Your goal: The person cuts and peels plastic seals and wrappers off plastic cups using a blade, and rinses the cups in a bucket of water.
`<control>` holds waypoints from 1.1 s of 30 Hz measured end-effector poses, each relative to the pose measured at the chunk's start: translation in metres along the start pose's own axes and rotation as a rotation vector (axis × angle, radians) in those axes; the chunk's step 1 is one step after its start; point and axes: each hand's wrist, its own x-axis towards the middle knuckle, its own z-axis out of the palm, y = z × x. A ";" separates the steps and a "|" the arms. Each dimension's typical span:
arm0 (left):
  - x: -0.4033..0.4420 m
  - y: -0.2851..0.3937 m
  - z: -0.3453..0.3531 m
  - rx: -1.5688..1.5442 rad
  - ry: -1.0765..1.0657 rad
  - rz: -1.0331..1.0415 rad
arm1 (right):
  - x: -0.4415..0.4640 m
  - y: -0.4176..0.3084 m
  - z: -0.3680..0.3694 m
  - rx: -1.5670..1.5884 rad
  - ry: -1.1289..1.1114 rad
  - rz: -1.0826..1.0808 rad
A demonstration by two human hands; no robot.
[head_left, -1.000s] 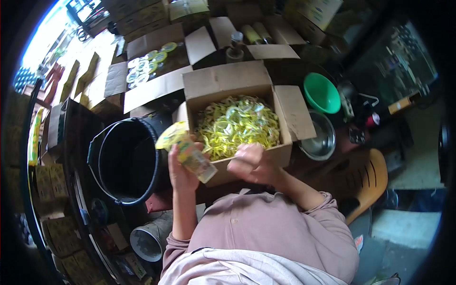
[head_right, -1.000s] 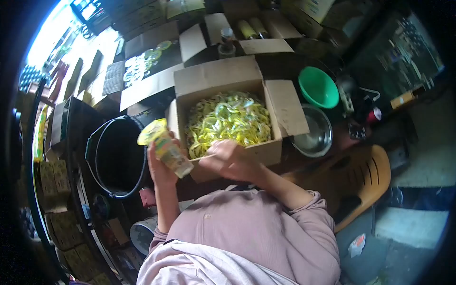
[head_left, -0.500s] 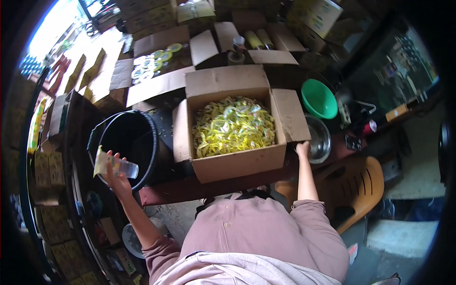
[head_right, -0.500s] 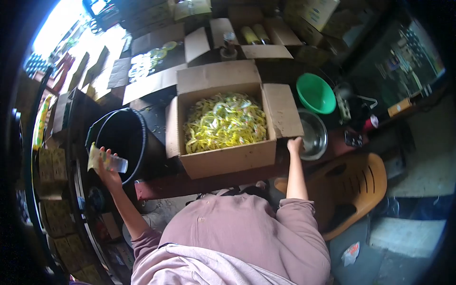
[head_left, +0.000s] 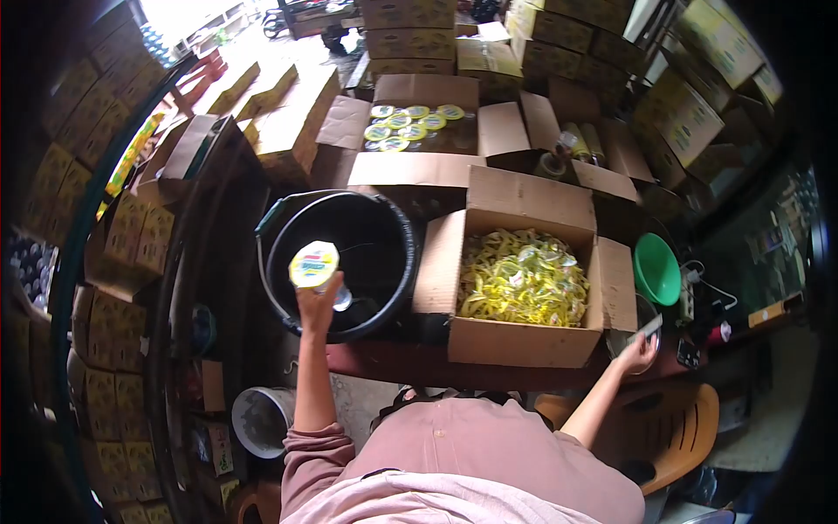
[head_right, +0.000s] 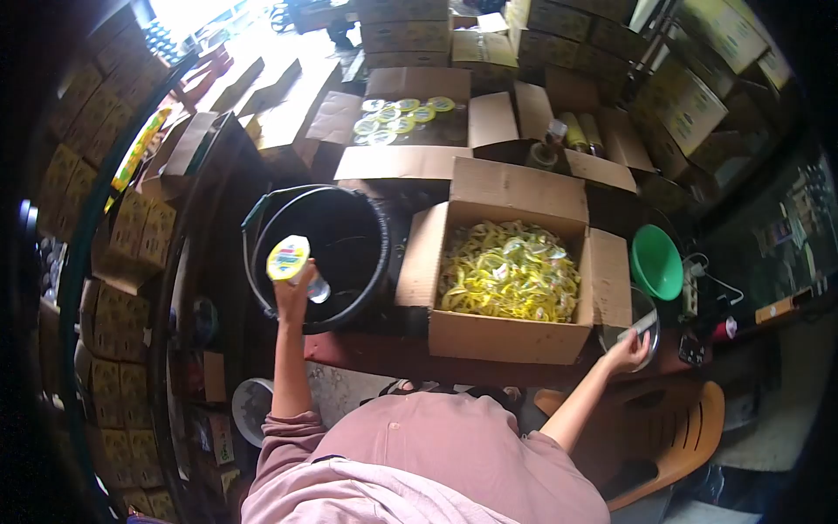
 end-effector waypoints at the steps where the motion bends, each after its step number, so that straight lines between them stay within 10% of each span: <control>1: -0.002 0.014 0.004 -0.057 -0.007 -0.034 | -0.018 -0.021 0.019 0.096 -0.103 -0.020; 7: -0.001 0.026 0.011 0.004 -0.010 0.164 | -0.178 -0.207 0.104 0.447 -1.031 -0.114; 13: 0.000 0.027 0.012 0.078 0.011 0.266 | -0.273 -0.311 0.112 0.465 -1.619 -0.665; 19: 0.004 0.022 0.009 0.045 -0.023 0.256 | -0.308 -0.337 0.128 0.564 -1.659 -1.105; 33: 0.000 0.030 0.009 0.096 -0.038 0.209 | -0.321 -0.334 0.129 0.595 -1.667 -1.140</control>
